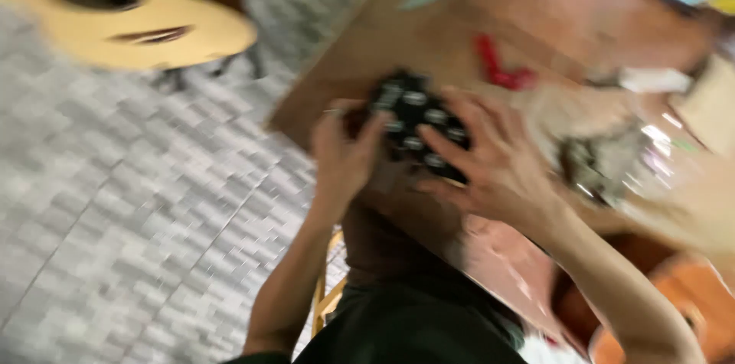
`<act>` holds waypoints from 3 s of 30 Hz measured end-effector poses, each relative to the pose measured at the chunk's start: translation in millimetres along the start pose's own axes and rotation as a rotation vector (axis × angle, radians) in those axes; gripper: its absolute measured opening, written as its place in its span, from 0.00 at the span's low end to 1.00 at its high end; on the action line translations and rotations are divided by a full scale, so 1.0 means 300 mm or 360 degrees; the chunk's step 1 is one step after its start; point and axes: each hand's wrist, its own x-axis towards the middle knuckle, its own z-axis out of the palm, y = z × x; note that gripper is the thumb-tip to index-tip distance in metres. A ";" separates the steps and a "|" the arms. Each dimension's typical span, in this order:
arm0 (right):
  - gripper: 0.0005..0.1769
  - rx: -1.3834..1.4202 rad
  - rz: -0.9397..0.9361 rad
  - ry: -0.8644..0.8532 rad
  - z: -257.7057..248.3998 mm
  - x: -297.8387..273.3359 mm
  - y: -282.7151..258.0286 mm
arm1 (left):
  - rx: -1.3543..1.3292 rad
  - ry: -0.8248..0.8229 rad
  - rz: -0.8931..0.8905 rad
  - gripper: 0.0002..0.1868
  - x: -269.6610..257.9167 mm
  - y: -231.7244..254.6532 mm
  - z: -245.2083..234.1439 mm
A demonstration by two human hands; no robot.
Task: The person uses a red tuning peg winder to adjust the tuning pegs on the headstock of an acoustic guitar. They then use a cloth to wipe the headstock and continue adjusting the pegs by hand.
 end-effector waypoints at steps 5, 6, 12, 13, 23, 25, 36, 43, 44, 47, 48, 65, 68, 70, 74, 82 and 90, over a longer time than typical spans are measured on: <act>0.17 0.0131 0.0604 0.0396 -0.061 -0.291 0.070 | -0.0094 0.0017 0.0400 0.11 -0.023 0.014 -0.054; 0.13 0.0211 0.1008 0.0333 -0.088 -0.386 0.092 | 0.0071 0.0045 0.0487 0.12 -0.021 0.020 -0.085; 0.32 0.0070 0.1344 -0.0155 -0.004 -0.727 0.337 | -0.0179 0.0128 0.0298 0.09 -0.106 0.050 -0.118; 0.32 0.0073 0.1337 -0.0145 0.051 -0.784 0.385 | -0.0176 0.0135 0.0308 0.09 -0.119 0.054 -0.109; 0.11 0.0452 0.1202 0.0773 -0.114 -0.545 0.261 | -0.0534 0.0243 0.0261 0.13 -0.090 0.030 -0.103; 0.12 0.0586 0.1098 0.0801 -0.141 -0.245 0.113 | -0.0611 0.0128 0.0207 0.15 -0.079 0.028 -0.076; 0.10 -0.0398 -0.0064 -0.0203 0.156 0.200 -0.078 | -0.1250 -0.0191 -0.0037 0.20 -0.077 -0.009 -0.028; 0.02 -0.0267 0.0081 -0.0142 0.139 0.233 -0.119 | -0.1152 -0.0212 0.0030 0.18 -0.066 -0.002 -0.024; 0.02 -0.0130 0.0219 -0.0131 0.131 0.243 -0.108 | -0.1130 -0.0197 0.0021 0.17 -0.062 -0.025 -0.012; 0.03 -0.0074 0.0311 -0.0057 0.126 0.250 -0.134 | -0.1121 -0.0147 -0.0009 0.15 -0.063 -0.031 -0.004; 0.04 -0.0158 0.0269 0.0010 0.126 0.248 -0.151 | -0.1132 -0.0115 -0.0027 0.15 -0.063 -0.020 -0.004; 0.20 -0.0203 0.2042 -0.0515 0.004 -0.741 0.448 | -0.0938 0.0142 0.0080 0.12 -0.108 0.001 -0.017; 0.18 -0.0074 0.2079 -0.0552 -0.028 -0.698 0.331 | -0.0668 0.0524 0.0307 0.12 -0.166 0.066 -0.028; 0.15 -0.0093 0.1999 -0.0491 -0.099 -0.606 0.225 | -0.0432 0.0804 0.0399 0.11 -0.238 0.128 -0.042; 0.09 0.0431 0.1911 0.0098 -0.200 -0.424 -0.178 | -0.0346 -0.0507 0.0961 0.29 -0.402 0.186 -0.016; 0.14 0.0269 0.1007 0.0597 -0.154 -0.287 -0.217 | -0.0165 0.0453 0.0819 0.12 -0.202 0.058 -0.106; 0.33 0.0006 0.1172 0.0061 0.004 -0.356 -0.165 | 0.1114 0.0208 0.1261 0.38 -0.107 -0.045 -0.060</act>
